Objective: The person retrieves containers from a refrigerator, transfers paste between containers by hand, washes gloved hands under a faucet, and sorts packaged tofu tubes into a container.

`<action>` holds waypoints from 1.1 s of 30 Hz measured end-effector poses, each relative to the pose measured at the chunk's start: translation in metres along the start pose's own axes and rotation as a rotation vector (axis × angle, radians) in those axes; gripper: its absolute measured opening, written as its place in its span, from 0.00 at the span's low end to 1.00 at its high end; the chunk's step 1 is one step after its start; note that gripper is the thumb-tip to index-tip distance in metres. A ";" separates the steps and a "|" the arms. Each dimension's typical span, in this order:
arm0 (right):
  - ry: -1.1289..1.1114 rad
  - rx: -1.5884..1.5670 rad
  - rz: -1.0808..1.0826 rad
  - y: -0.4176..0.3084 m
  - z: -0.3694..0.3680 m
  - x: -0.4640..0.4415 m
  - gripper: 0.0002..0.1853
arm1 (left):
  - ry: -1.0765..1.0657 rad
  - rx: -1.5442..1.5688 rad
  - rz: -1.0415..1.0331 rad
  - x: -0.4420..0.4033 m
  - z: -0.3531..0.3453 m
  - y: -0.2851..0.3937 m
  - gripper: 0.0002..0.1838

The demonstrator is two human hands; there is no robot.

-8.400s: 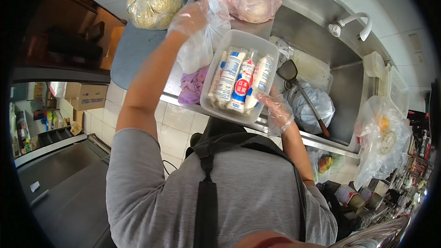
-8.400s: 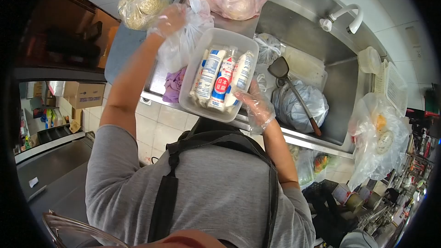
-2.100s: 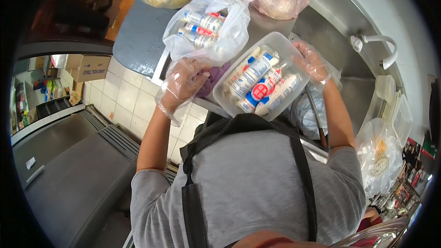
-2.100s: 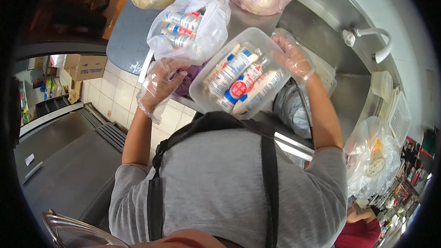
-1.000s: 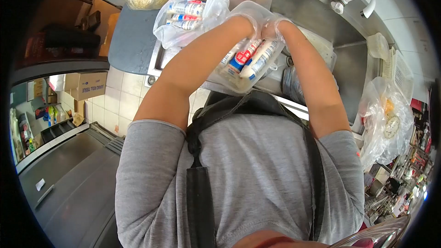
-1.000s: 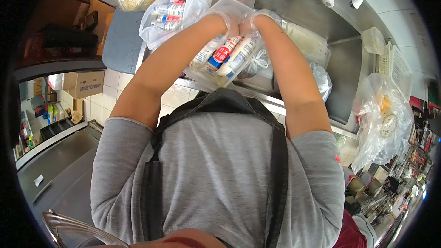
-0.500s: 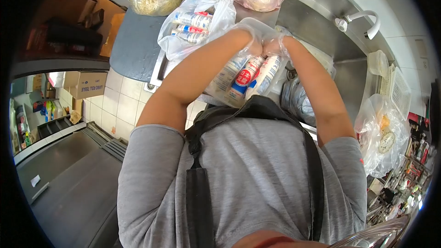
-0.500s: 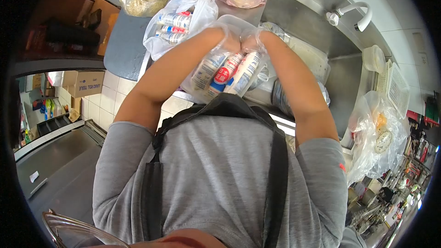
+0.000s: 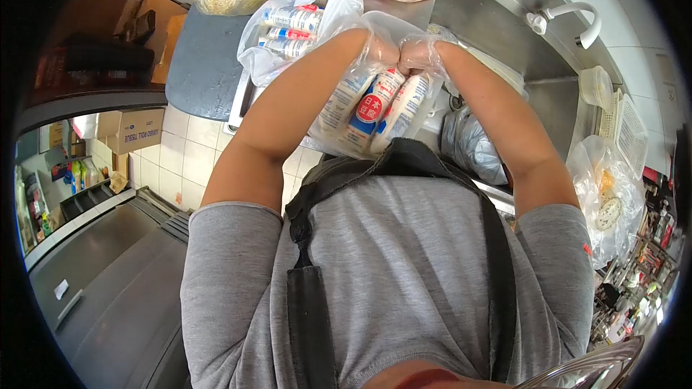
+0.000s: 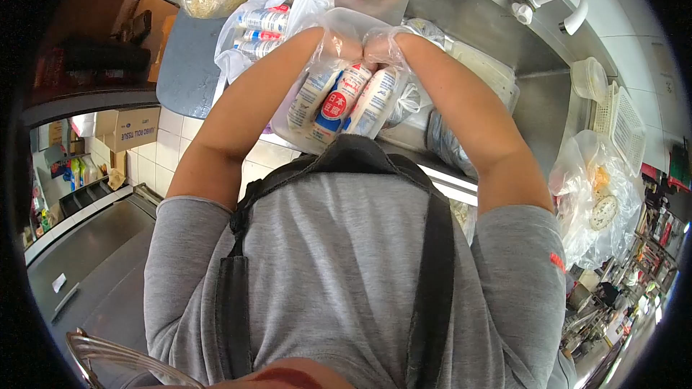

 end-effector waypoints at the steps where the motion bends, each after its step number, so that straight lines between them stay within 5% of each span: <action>1: -0.021 -0.113 -0.046 0.002 0.000 0.000 0.12 | 0.003 -0.033 -0.023 0.004 0.003 0.003 0.23; 2: -0.020 -0.114 -0.042 0.003 0.003 -0.004 0.12 | 0.005 -0.066 -0.046 0.008 0.005 0.007 0.23; 4: 0.009 0.594 0.238 -0.003 0.004 -0.012 0.10 | 0.007 -0.131 -0.090 0.012 0.007 0.007 0.22; 5: 0.009 0.592 0.239 0.000 0.004 -0.014 0.10 | 0.005 -0.132 -0.089 0.015 0.006 0.006 0.22; 7: -0.067 -0.013 -0.089 0.007 0.003 -0.009 0.13 | 0.036 0.143 -0.145 0.019 0.000 -0.003 0.21; 8: -0.068 -0.012 -0.090 0.012 0.002 -0.008 0.13 | 0.036 0.145 -0.146 0.022 -0.001 -0.010 0.21; 10: -0.474 -0.634 0.083 0.018 -0.006 -0.004 0.12 | 0.106 0.259 -0.296 0.046 0.006 0.000 0.23; 13: -0.438 -0.587 0.207 0.013 0.004 0.022 0.16 | 0.252 0.528 -0.153 0.099 0.023 0.044 0.26; 17: -0.378 -0.661 0.177 0.003 -0.003 0.059 0.17 | 0.515 0.324 -0.310 0.132 0.013 0.066 0.28; 19: -0.103 -0.136 1.229 0.026 -0.014 0.032 0.20 | 0.487 0.243 -0.153 0.155 0.021 0.086 0.33; 22: -0.529 -0.824 0.530 0.004 -0.037 0.067 0.23 | 0.485 0.209 -0.157 0.173 0.023 0.103 0.26; 24: -0.683 -1.074 0.331 0.002 -0.044 0.075 0.24 | 0.592 0.102 -0.164 0.183 0.013 0.111 0.24; 25: -0.681 -1.074 0.333 0.012 -0.051 0.066 0.24 | 0.592 0.100 -0.164 0.187 0.006 0.114 0.24; 28: -0.627 -0.960 0.908 0.011 -0.061 0.067 0.33 | 0.739 0.082 -0.236 0.201 -0.014 0.119 0.23; 30: -0.534 -1.138 0.578 -0.004 -0.065 0.085 0.35 | 0.780 -0.002 -0.223 0.212 -0.026 0.129 0.24; 33: -0.528 -1.184 0.646 -0.039 -0.077 0.092 0.36 | 0.857 -0.176 -0.243 0.216 -0.048 0.125 0.29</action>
Point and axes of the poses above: each hand's wrist, its own x-axis away from the middle knuckle, its own z-axis out of the back of the hand, y = z × x, the point moved 2 cm from there along -x, towards the middle knuckle, and after that the axes turned 13 degrees about -z, right-handed, at the moved point
